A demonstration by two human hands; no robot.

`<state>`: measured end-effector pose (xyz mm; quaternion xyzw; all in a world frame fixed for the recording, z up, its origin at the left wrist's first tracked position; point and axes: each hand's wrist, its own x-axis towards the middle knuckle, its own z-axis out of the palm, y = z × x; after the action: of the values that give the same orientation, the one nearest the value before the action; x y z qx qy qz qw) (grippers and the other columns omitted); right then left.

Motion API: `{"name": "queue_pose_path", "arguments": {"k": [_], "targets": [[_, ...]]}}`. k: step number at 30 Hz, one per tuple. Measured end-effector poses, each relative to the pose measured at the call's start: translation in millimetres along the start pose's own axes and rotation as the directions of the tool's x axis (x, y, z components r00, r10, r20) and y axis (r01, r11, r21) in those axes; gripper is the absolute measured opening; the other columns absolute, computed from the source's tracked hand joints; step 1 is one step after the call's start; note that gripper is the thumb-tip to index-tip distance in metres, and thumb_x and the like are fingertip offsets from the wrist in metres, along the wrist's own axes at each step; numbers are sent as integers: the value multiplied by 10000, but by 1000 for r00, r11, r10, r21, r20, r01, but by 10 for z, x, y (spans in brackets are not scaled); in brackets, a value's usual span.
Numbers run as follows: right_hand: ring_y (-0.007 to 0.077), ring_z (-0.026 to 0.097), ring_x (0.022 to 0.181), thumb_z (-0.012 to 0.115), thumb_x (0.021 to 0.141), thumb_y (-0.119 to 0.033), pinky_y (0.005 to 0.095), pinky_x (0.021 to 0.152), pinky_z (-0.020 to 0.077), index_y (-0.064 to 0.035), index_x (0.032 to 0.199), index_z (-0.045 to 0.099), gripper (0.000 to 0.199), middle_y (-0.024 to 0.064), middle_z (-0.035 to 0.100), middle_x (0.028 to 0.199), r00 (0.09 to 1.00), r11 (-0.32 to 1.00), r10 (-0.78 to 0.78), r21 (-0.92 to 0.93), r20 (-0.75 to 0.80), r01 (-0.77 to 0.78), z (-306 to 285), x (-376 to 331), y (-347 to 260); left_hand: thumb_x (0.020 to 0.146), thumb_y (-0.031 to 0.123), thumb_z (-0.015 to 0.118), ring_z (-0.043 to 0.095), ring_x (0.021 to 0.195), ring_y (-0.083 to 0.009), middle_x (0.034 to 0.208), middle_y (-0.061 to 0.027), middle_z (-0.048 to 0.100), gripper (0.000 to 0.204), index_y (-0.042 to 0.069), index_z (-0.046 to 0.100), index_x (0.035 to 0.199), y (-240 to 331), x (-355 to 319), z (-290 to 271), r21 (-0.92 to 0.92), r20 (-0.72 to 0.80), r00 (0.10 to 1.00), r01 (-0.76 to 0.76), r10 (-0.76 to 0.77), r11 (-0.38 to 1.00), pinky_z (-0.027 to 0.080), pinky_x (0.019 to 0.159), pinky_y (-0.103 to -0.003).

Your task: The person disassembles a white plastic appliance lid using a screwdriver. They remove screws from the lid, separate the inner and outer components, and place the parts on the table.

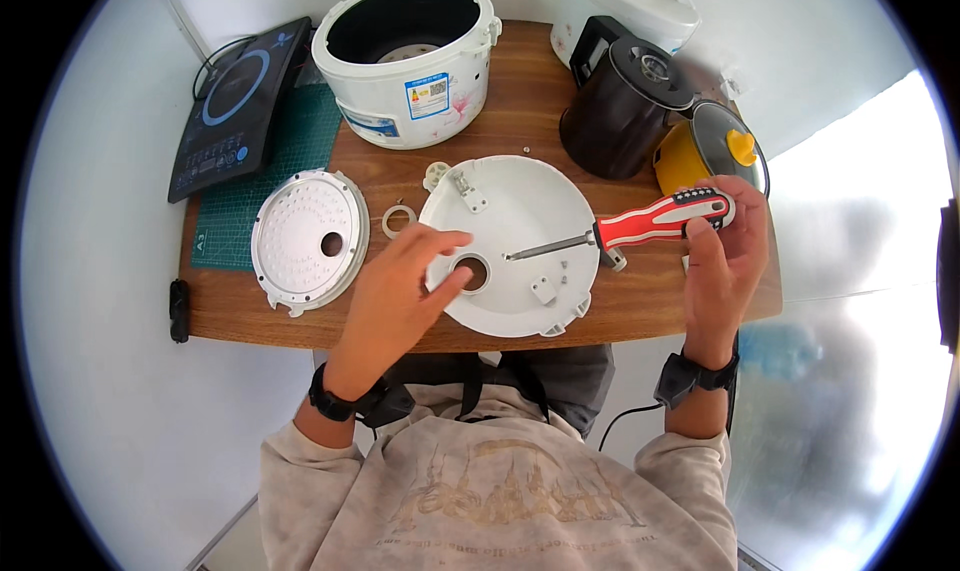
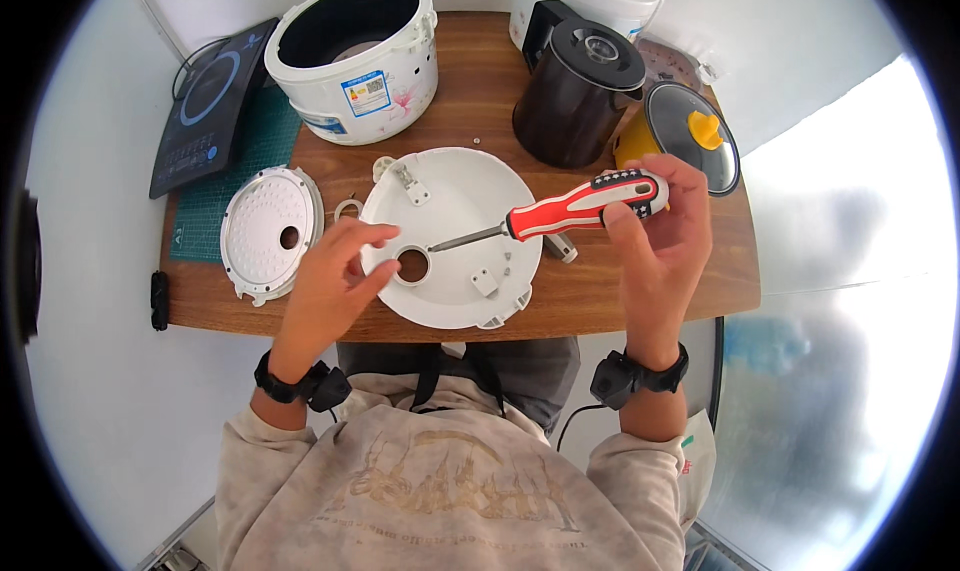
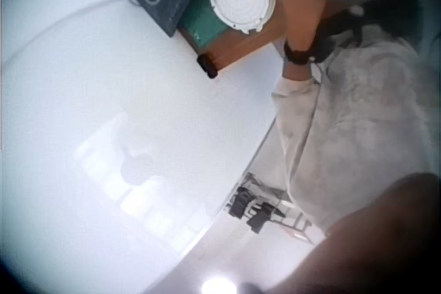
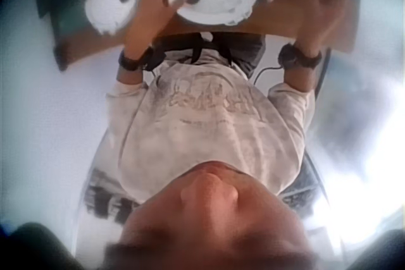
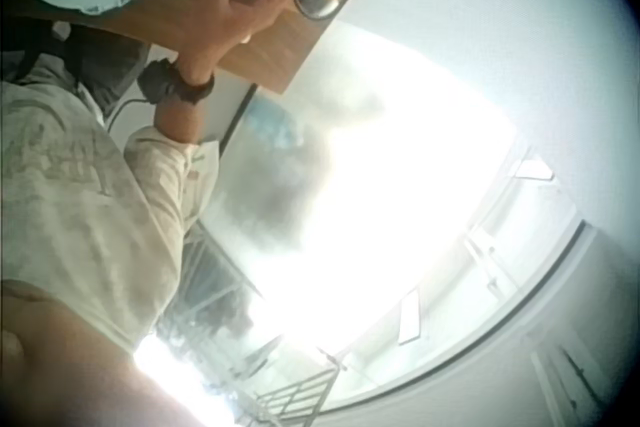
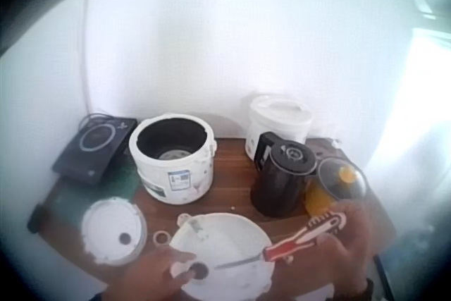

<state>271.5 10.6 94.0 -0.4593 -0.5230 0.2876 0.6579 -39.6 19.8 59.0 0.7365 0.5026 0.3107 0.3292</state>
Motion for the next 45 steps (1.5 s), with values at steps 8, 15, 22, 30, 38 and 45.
{"name": "queue_pose_path", "arguments": {"k": [8,15,22,30,38,45], "targets": [[162,640,1053,689,887,23,302,932,532,-16,1271,524,419,110,613,1182,998,997,-20,75,53,16,-274,155,18,900,86,769,591,738,-122,1078,-49,718,265,80,745,1164,358,301,350,-126,91,993,-56,68,990,457,602,-266],[157,626,1046,665,874,55,304,941,520,-15,1271,523,427,107,601,1187,1000,997,-22,72,5,22,-552,387,58,919,35,725,682,791,-168,967,-73,739,141,33,750,1058,486,574,526,-99,128,988,-74,86,992,514,664,-282],[154,610,1038,644,846,96,301,938,516,-12,1259,527,443,112,585,1211,995,997,-71,-40,-74,68,-1092,585,14,975,173,672,673,766,-290,862,-126,707,146,32,709,988,847,1091,791,128,367,899,-301,237,945,513,690,-380],[187,620,1064,638,820,113,331,970,516,-7,1243,532,452,130,590,1208,981,991,-123,-63,-152,114,-1824,702,-209,968,234,647,664,746,-329,777,-125,689,185,60,666,906,1347,1669,1399,260,524,831,-366,188,894,501,673,-425],[207,631,1082,652,831,88,337,976,514,-4,1259,539,452,135,597,1201,973,991,-118,-83,-196,104,-2195,659,-159,958,217,658,696,773,-281,842,-94,732,138,83,685,975,1437,1773,1658,273,471,860,-354,196,895,532,695,-394],[223,656,1084,630,844,76,343,983,524,-2,1277,535,450,142,615,1199,970,993,-101,-89,-223,82,-2107,522,20,980,178,659,642,727,-182,820,-79,697,138,73,691,1064,1187,1482,1063,149,325,940,-160,104,976,506,670,-320]]}}
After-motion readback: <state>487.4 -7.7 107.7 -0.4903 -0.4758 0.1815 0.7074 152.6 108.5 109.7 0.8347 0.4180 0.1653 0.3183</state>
